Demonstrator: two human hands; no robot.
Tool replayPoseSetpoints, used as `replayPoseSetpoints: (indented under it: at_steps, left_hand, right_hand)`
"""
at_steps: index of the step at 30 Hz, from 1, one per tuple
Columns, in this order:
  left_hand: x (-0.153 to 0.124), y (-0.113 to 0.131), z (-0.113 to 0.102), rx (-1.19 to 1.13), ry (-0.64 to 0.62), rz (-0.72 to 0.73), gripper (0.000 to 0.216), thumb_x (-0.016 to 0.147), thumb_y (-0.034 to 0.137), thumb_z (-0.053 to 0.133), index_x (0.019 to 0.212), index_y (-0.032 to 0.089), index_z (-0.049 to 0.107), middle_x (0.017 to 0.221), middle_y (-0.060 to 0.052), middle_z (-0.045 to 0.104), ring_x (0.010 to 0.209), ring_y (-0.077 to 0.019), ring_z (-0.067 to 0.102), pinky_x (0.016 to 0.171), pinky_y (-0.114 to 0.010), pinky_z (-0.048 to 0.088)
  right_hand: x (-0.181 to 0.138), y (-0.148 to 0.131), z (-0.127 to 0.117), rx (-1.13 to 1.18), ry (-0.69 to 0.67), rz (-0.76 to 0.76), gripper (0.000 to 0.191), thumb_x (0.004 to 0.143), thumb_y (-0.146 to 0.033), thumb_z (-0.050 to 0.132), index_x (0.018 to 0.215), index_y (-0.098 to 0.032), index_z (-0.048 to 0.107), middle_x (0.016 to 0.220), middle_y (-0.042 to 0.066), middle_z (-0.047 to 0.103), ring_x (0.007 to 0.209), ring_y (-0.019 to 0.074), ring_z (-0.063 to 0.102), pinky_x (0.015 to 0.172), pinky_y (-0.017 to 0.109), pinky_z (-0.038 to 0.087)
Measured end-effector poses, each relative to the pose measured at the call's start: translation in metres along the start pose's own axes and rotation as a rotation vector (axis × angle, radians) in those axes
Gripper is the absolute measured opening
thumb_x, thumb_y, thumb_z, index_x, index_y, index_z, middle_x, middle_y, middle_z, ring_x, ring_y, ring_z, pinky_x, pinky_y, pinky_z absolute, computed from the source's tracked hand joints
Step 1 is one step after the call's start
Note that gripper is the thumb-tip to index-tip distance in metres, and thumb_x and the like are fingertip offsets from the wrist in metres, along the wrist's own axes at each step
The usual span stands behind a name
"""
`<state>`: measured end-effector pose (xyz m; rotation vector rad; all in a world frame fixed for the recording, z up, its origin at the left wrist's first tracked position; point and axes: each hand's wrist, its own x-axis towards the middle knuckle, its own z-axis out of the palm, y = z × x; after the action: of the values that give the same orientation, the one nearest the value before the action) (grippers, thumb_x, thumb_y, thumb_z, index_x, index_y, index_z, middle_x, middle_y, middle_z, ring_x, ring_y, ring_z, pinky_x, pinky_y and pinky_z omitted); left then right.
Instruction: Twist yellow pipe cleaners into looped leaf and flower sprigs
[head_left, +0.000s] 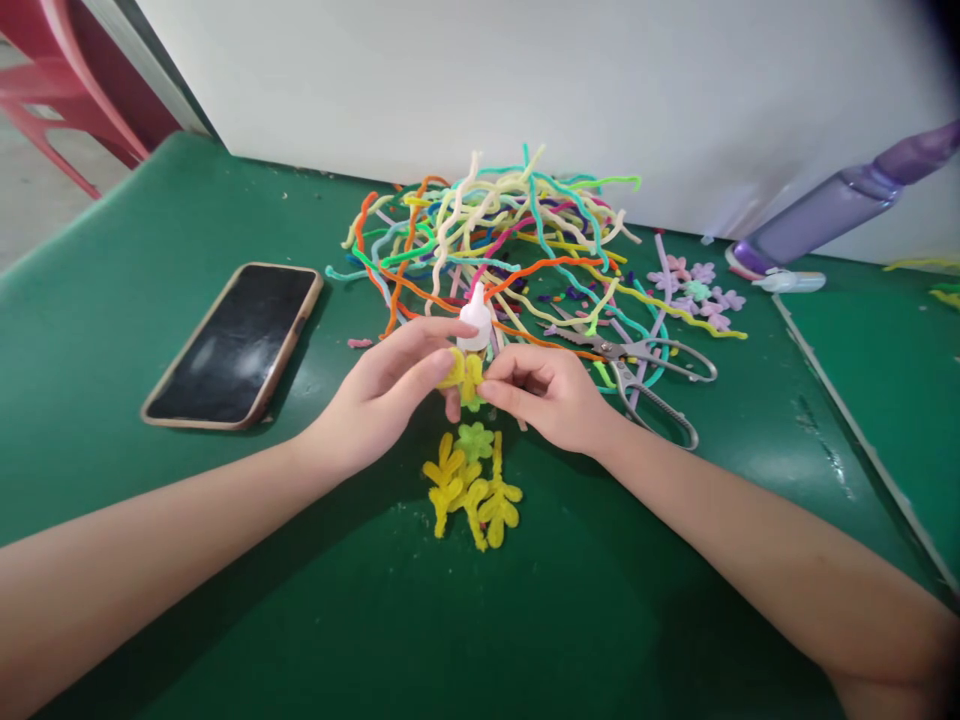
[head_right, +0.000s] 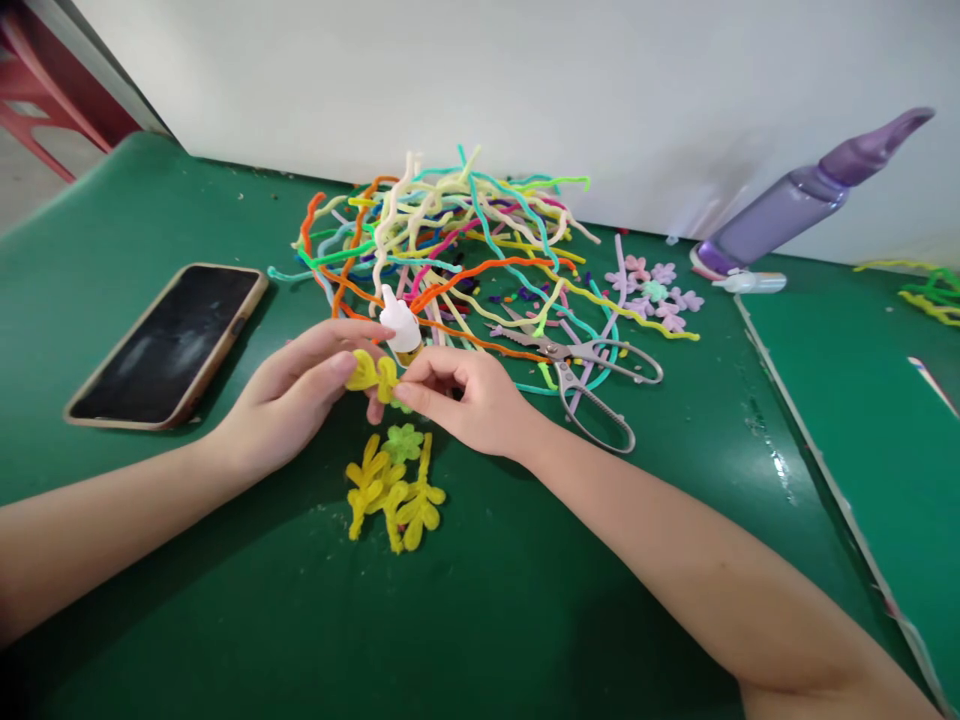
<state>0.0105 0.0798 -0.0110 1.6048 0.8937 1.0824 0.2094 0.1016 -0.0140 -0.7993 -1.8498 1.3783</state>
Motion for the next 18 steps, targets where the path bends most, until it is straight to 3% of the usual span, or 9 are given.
replayPoseSetpoints:
  at_steps: [4,7,11,18]
  left_hand:
    - [-0.0032,-0.0016,-0.0025,0.410,0.146,0.376,0.031,0.083,0.005,0.050,0.111,0.017,0.052,0.104,-0.008,0.055,0.094,-0.0183,0.058,0.078,-0.032,0.053]
    - [-0.0045,0.0032,-0.0014,0.727,0.166,0.609,0.034,0.076,-0.003,0.055,0.103,0.017,0.054,0.102,-0.008,0.058,0.095,-0.0194,0.057,0.081,-0.034,0.051]
    - [-0.0035,0.0069,0.0005,0.926,0.127,0.717,0.034,0.079,-0.001,0.058,0.105,0.020,0.057,0.106,-0.007,0.063,0.101,-0.0228,0.057,0.087,-0.039,0.050]
    - [-0.0032,0.0049,-0.0009,0.934,0.031,0.749,0.036,0.083,0.007,0.063,0.115,0.022,0.058,0.112,-0.005,0.067,0.112,-0.0224,0.057,0.092,-0.037,0.051]
  right_hand:
    - [0.0013,0.0012,-0.0011,0.107,-0.001,0.049,0.020,0.081,-0.030,0.069,0.075,-0.014,0.059,0.062,-0.005,0.051,0.045,0.0031,0.044,0.040,0.017,0.035]
    - [0.0015,0.0012,-0.0028,0.133,-0.020,0.062,0.021,0.081,-0.032,0.069,0.075,-0.015,0.059,0.061,-0.006,0.049,0.044,0.0034,0.044,0.039,0.016,0.036]
    - [0.0023,0.0012,-0.0052,0.148,-0.105,0.037,0.019,0.083,-0.030,0.067,0.077,-0.015,0.058,0.062,-0.006,0.048,0.047,0.0035,0.043,0.041,0.017,0.036]
    - [0.0052,-0.0019,-0.0087,0.221,-0.189,0.026,0.019,0.082,-0.027,0.068,0.073,-0.014,0.057,0.062,-0.006,0.048,0.051,0.0034,0.043,0.046,0.017,0.035]
